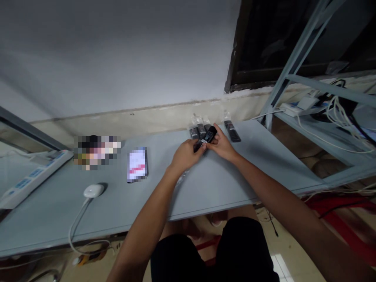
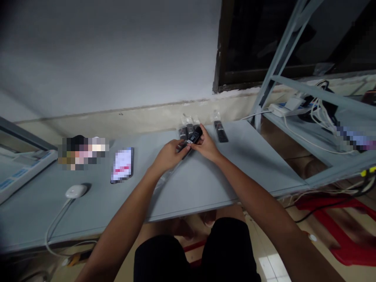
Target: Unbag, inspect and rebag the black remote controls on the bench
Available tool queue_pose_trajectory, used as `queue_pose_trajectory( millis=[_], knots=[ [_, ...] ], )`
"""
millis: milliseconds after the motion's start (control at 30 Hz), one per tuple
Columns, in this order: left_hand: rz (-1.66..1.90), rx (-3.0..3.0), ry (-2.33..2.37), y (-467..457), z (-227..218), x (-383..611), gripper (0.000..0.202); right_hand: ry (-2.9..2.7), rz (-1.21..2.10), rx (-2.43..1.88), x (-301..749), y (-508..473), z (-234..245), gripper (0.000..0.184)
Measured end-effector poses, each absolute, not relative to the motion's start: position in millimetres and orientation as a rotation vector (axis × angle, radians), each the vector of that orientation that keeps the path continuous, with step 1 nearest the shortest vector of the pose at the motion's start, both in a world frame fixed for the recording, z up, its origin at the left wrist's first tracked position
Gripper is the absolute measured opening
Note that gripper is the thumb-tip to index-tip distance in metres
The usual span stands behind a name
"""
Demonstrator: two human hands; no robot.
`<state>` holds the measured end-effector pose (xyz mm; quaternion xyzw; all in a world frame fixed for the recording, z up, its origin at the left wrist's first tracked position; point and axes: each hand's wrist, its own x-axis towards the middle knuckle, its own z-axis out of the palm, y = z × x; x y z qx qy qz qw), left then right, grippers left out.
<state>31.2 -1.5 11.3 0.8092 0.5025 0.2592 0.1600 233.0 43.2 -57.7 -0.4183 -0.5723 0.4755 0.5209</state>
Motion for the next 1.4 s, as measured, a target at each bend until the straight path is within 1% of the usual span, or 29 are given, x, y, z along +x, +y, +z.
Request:
queue_pose_trajectory(
  millis=[167, 233, 333, 433, 533, 600, 700, 733, 767, 933, 1033, 1200, 1400],
  knots=[
    [0.786, 1.899, 1.28, 12.9, 9.6, 18.0, 0.041, -1.367, 1.236, -0.929, 242.4, 40.2, -47.6, 0.134],
    [0.766, 1.72, 1.205, 16.5, 7.3, 14.3, 0.037, -1.392, 1.268, -0.911, 244.8, 38.6, -44.5, 0.126],
    [0.719, 1.513, 1.129, 18.2, 4.9, 10.6, 0.024, -1.445, 1.298, -0.902, 246.4, 36.2, -41.5, 0.11],
    [0.695, 1.399, 1.134, 18.2, 3.5, 9.1, 0.014, -1.478, 1.321, -0.865, 246.6, 34.5, -39.9, 0.102],
    [0.676, 1.338, 1.146, 19.8, 0.4, 10.6, 0.011, -1.497, 1.334, -0.836, 246.2, 33.8, -38.9, 0.093],
    [0.691, 1.338, 1.145, 21.6, -2.6, 13.2, 0.01, -1.512, 1.306, -0.852, 245.1, 33.1, -38.4, 0.08],
    [0.756, 1.358, 1.149, 23.5, -6.8, 18.2, 0.007, -1.6, 1.269, -0.916, 240.7, 30.3, -38.1, 0.053],
    [0.777, 1.367, 1.153, 23.9, -7.9, 19.6, 0.007, -1.653, 1.268, -0.931, 238.6, 28.9, -38.0, 0.046],
    [0.793, 1.382, 1.155, 24.2, -8.9, 20.7, 0.006, -1.715, 1.267, -0.939, 236.6, 27.4, -37.8, 0.045],
    [0.819, 1.545, 1.102, 25.2, -12.5, 23.1, 0.009, -1.94, 1.248, -0.945, 234.7, 21.6, -32.2, 0.059],
    [0.815, 1.631, 1.064, 24.3, -13.5, 24.8, 0.011, -1.979, 1.307, -0.983, 239.3, 20.5, -26.8, 0.063],
    [0.821, 1.675, 1.034, 20.9, -14.8, 30.5, 0.01, -2.014, 1.375, -0.913, 239.8, 19.1, -25.4, 0.064],
    [0.932, 1.662, 1.043, 23.7, -17.2, 28.6, 0.015, -2.001, 1.268, -0.981, 237.7, 17.6, -26.0, 0.061]
  ],
)
